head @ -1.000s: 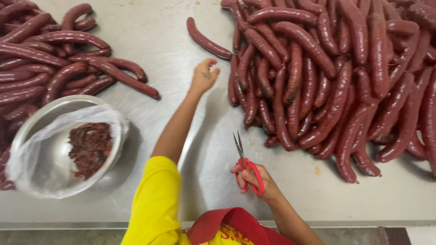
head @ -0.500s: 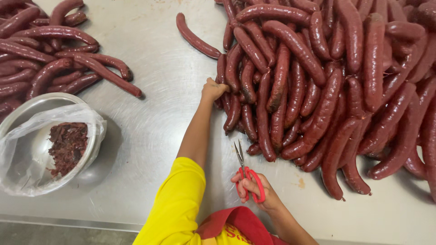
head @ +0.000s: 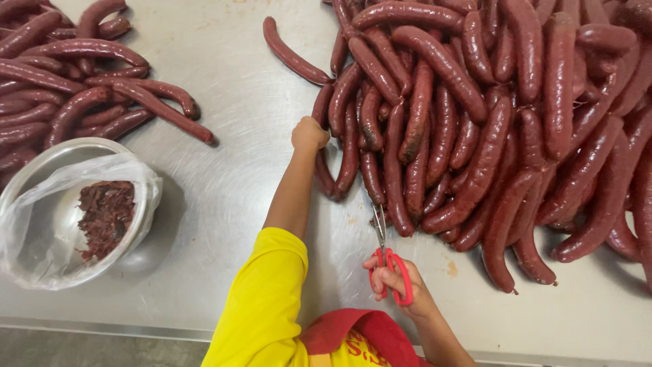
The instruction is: The person cuts long strings of processed sausages into individual segments using red-handled scissors on a stainless steel table, placing some of the cut pieces into a plastic-lined bowl.
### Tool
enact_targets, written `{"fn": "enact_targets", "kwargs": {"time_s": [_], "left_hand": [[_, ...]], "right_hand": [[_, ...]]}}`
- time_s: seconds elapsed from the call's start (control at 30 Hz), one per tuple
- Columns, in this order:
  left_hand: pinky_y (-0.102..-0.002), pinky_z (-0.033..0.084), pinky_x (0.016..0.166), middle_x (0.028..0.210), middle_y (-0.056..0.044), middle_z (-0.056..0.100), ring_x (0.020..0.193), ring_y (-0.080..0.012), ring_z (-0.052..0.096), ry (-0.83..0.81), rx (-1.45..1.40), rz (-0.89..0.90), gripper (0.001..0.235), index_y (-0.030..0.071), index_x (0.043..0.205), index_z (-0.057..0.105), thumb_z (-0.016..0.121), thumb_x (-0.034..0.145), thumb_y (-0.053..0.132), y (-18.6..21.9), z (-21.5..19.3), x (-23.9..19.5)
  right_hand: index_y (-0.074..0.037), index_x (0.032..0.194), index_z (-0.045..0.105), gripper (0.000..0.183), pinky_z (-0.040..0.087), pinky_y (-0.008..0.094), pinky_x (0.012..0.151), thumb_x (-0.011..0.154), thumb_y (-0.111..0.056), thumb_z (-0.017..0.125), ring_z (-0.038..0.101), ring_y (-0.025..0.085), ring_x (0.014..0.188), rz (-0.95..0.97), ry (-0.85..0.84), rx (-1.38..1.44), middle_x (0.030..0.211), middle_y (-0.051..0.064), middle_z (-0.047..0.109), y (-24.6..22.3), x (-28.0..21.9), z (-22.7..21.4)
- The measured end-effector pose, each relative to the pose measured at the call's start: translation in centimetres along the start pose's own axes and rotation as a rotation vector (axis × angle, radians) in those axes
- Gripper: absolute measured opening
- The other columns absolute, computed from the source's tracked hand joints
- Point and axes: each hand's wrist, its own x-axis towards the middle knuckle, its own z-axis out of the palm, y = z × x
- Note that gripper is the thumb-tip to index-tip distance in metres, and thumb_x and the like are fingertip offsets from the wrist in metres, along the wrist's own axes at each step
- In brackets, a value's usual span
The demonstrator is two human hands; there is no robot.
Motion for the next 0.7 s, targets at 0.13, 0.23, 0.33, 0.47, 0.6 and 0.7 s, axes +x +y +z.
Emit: {"fn": "enact_targets", "kwargs": {"time_s": [0.13, 0.23, 0.33, 0.47, 0.6, 0.7], "left_hand": [[-0.043, 0.057, 0.089, 0.109, -0.022, 0.073, 0.104, -0.0364, 0.071, -0.016, 0.025, 0.08, 0.037, 0.001, 0.106, 0.071, 0.078, 0.077, 0.023, -3.7, -0.6, -1.0], [-0.043, 0.059, 0.085, 0.103, -0.025, 0.075, 0.095, -0.0358, 0.075, -0.072, -0.117, 0.034, 0.041, -0.002, 0.107, 0.068, 0.078, 0.079, 0.028, -6.6, -2.1, -2.7], [-0.042, 0.057, 0.079, 0.098, -0.028, 0.073, 0.088, -0.0358, 0.072, 0.047, -0.275, 0.155, 0.053, -0.005, 0.109, 0.062, 0.085, 0.076, 0.03, -11.4, -2.1, -6.9], [-0.04, 0.06, 0.07, 0.094, -0.026, 0.071, 0.077, -0.0309, 0.074, -0.072, -0.271, 0.018, 0.057, -0.007, 0.112, 0.057, 0.082, 0.079, 0.031, -17.4, -4.4, -12.3], [-0.037, 0.059, 0.063, 0.088, -0.019, 0.073, 0.066, -0.025, 0.073, -0.07, -0.497, -0.068, 0.051, -0.004, 0.11, 0.062, 0.082, 0.077, 0.028, -22.8, -8.0, -20.2], [-0.033, 0.056, 0.057, 0.081, -0.012, 0.071, 0.059, -0.0175, 0.068, 0.082, -0.714, -0.086, 0.044, -0.001, 0.112, 0.061, 0.078, 0.079, 0.023, -25.6, -10.4, -24.9]], "right_hand": [[0.011, 0.118, 0.06, 0.048, 0.047, 0.028, 0.055, 0.095, -0.031, 0.065, 0.059, 0.018, 0.065, -0.002, 0.008, -0.035, 0.072, 0.008, 0.06, -0.1, -0.5, 1.3], [0.011, 0.117, 0.06, 0.048, 0.047, 0.027, 0.056, 0.095, -0.032, 0.065, 0.058, 0.017, 0.064, 0.03, -0.004, -0.04, 0.072, 0.008, 0.06, 0.3, -0.5, 2.8], [0.01, 0.117, 0.059, 0.047, 0.049, 0.028, 0.056, 0.094, -0.03, 0.065, 0.058, 0.016, 0.065, 0.062, -0.032, -0.052, 0.072, 0.007, 0.06, 0.8, -0.5, 3.8], [0.01, 0.117, 0.061, 0.047, 0.051, 0.029, 0.058, 0.097, -0.032, 0.064, 0.06, 0.017, 0.066, 0.097, -0.064, -0.063, 0.073, 0.007, 0.06, 1.8, 1.0, 4.9], [0.005, 0.123, 0.062, 0.05, 0.055, 0.027, 0.065, 0.09, -0.032, 0.067, 0.063, 0.012, 0.075, 0.143, -0.101, -0.363, 0.084, 0.004, 0.064, 4.5, 4.5, 8.0], [0.001, 0.112, 0.068, 0.043, 0.055, 0.028, 0.058, 0.093, -0.037, 0.064, 0.062, 0.012, 0.064, 0.313, -0.085, -0.344, 0.074, 0.006, 0.065, 7.4, 8.2, 11.4]]}}
